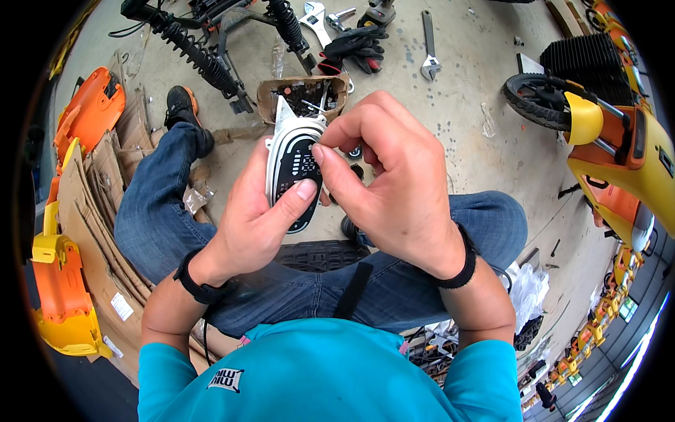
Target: The person holds two dashboard display panels, compares them, and then uses a screwdriver to secure a small metal bracket to the back of one of the display units.
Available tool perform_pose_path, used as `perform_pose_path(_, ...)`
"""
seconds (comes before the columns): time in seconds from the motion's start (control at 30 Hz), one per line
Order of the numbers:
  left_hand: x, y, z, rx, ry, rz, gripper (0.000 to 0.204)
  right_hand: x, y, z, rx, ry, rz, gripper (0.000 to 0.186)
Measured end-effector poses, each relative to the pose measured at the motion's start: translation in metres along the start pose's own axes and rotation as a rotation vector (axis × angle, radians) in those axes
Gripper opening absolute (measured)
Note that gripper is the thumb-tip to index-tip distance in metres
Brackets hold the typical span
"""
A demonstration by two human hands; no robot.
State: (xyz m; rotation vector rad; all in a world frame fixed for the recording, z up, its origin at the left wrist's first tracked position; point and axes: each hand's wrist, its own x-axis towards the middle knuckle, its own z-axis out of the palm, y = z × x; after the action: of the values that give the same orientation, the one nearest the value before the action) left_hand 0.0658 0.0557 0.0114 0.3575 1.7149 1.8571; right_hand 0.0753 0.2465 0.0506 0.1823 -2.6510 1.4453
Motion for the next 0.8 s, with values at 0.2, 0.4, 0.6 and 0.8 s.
perform_pose_path(0.2, 0.0, 0.008, 0.004, -0.095, 0.074, -0.071, 0.038, -0.001, 0.001, 0.006, -0.091, 0.085, -0.135, 0.012)
perform_pose_path(0.4, -0.001, 0.011, 0.003, -0.193, 0.071, -0.116, 0.034, -0.002, 0.004, 0.011, -0.161, 0.115, -0.205, 0.015)
perform_pose_path(0.6, 0.004, 0.002, 0.0, -0.306, 0.091, -0.095, 0.025, -0.004, -0.001, 0.014, -0.149, 0.062, -0.216, 0.017)
perform_pose_path(0.8, 0.002, 0.001, -0.002, -0.217, 0.031, -0.132, 0.031, -0.006, -0.001, 0.016, -0.097, 0.035, -0.135, 0.018)
